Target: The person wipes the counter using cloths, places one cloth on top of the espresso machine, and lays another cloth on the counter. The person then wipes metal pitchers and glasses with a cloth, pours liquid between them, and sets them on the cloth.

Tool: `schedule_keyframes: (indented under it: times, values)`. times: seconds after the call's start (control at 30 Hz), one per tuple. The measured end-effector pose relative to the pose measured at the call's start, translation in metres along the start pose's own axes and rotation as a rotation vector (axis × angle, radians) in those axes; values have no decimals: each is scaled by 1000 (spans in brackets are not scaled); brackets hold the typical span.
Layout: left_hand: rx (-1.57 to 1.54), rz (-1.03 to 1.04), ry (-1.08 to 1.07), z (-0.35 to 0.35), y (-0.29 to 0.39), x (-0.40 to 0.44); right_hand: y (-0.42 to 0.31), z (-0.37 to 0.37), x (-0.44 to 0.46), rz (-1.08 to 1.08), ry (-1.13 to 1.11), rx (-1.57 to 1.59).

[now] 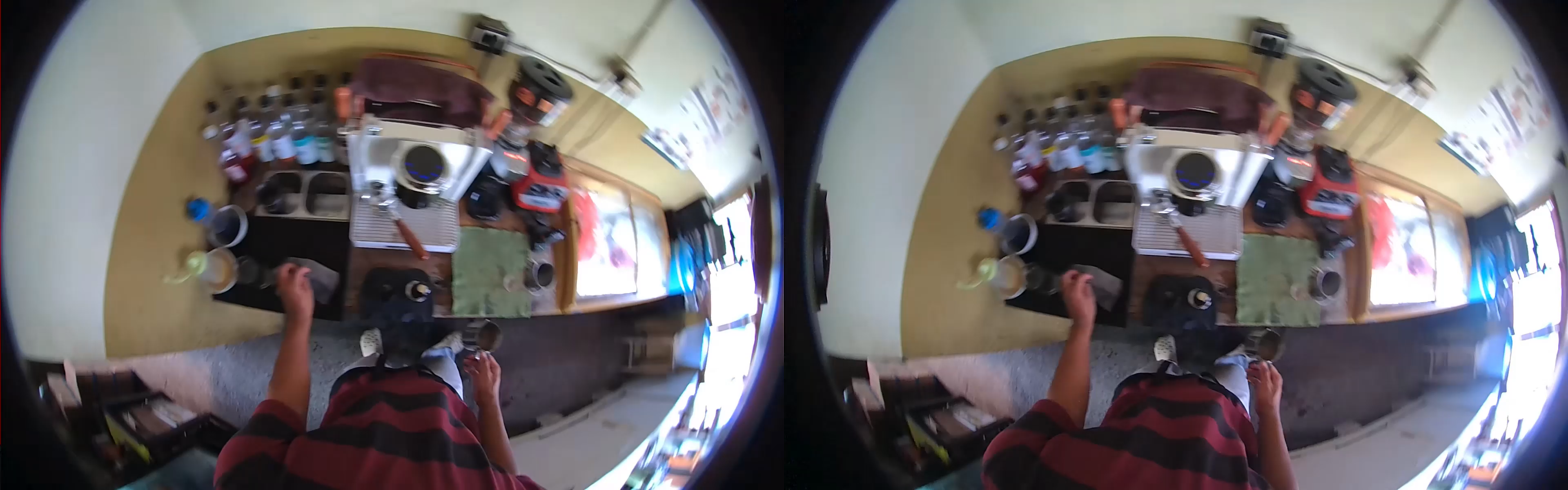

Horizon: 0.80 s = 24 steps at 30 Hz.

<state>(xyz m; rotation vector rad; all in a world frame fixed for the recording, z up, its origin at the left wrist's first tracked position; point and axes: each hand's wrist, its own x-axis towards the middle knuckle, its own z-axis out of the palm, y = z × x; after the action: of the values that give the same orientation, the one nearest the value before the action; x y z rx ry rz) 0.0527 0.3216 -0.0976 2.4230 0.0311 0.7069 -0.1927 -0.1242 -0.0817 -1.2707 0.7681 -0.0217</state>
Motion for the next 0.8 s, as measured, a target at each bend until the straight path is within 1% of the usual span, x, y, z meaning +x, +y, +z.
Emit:
schedule_keyframes:
  times: [0.03, 0.07, 0.1, 0.17, 0.23, 0.27, 0.37, 0.4, 0.43, 0.47, 0.5, 0.53, 0.63, 0.7, 0.8]
  values:
    - [22, 52, 52, 2, -2, 9, -1, 2, -6, 3, 36, -5]
    - [-19, -18, 19, -2, 3, 18, -1, 2, -10, 37, 45, 23]
    - [67, 1, -85, -3, -6, 26, -1, 4, -11, 58, 68, 45]
    - [368, -70, -247, 6, -7, 31, 0, 5, -11, 22, 64, 34]
    - [369, -97, -216, 5, -3, 31, -1, 9, -3, -6, 65, 27]
    - [369, -116, -199, 6, 6, 32, -5, 8, 3, -20, 63, 19]
    - [-7, -57, -10, -4, 27, 32, -6, 9, 40, -59, -21, -27]
    - [-50, -108, 11, -9, 32, 24, -8, 13, 55, -46, -28, 7]
    - [-86, -158, 44, -14, 34, 15, -10, 17, 68, -86, -51, 7]
    - [-129, -201, 40, -18, 32, 3, -12, 23, 83, -123, -86, 11]
    - [-173, -243, 40, -21, 26, -9, -6, 20, 106, -116, -98, -14]
    - [-153, -299, 103, -26, 19, -20, 1, 20, 128, -111, -106, -41]
    - [-106, -443, 256, -38, -1, -40, -20, 43, 158, -81, -97, -80]
    - [-62, -519, 326, -45, -13, -42, -20, 47, 183, -55, -145, -52]
    - [-5, -436, 395, -47, -34, -21, -26, 52, 203, -16, -165, -59]
